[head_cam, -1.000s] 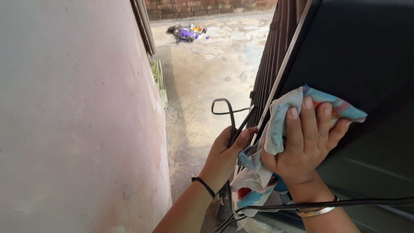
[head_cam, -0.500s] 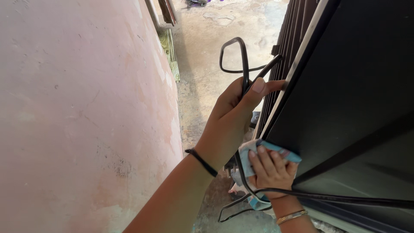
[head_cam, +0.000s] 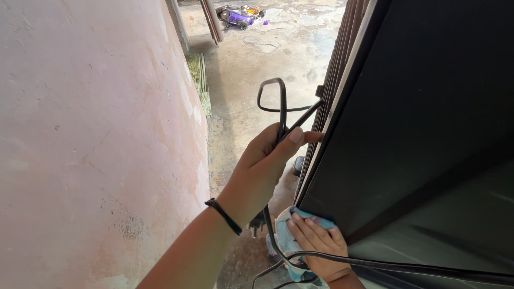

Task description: The person wipes the exterior plastic panels and the back mesh grating of a large air cooler using a cloth, then cleans the top and sides of the unit.

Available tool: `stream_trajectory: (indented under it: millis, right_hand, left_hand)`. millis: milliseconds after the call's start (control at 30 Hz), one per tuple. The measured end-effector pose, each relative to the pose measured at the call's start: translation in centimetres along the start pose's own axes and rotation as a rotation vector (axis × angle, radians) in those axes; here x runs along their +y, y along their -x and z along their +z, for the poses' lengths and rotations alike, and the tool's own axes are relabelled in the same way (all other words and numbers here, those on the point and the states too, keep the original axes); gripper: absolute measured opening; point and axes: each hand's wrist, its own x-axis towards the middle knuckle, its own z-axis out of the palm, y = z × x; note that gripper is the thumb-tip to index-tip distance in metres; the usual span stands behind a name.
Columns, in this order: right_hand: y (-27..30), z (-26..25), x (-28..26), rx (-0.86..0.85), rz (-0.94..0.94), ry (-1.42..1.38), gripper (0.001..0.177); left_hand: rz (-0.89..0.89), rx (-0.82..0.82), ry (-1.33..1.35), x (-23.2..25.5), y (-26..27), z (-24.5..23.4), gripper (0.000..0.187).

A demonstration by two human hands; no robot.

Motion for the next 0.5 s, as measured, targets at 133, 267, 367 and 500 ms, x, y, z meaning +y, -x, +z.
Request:
stream_trajectory:
  millis: [133, 267, 367, 500]
  right_hand:
    - [-7.2, -6.0, 4.2, 0.301, 0.096, -0.032, 0.058]
    - [-15.3, -14.1, 8.0, 0.385, 0.076, 0.036, 0.059]
    - [-20.3, -19.9, 9.5, 0.391, 0.076, 0.068, 0.053]
    - [-26.6, -26.4, 11.1, 0.491, 0.113, 0.061, 0.052]
  left_hand:
    - [0.046, -0.166, -0.094, 1.2, -1.1, -1.3, 0.043]
    - [-0.028, -0.191, -0.152, 1.8, -2.1, -1.8, 0.045]
    - [-0.020, -0.192, -0.097, 0.0, -2.4, -1.7, 0.043]
    - [-0.118, -0.168, 0.194, -2.7, -3.0, -1.5, 0.034]
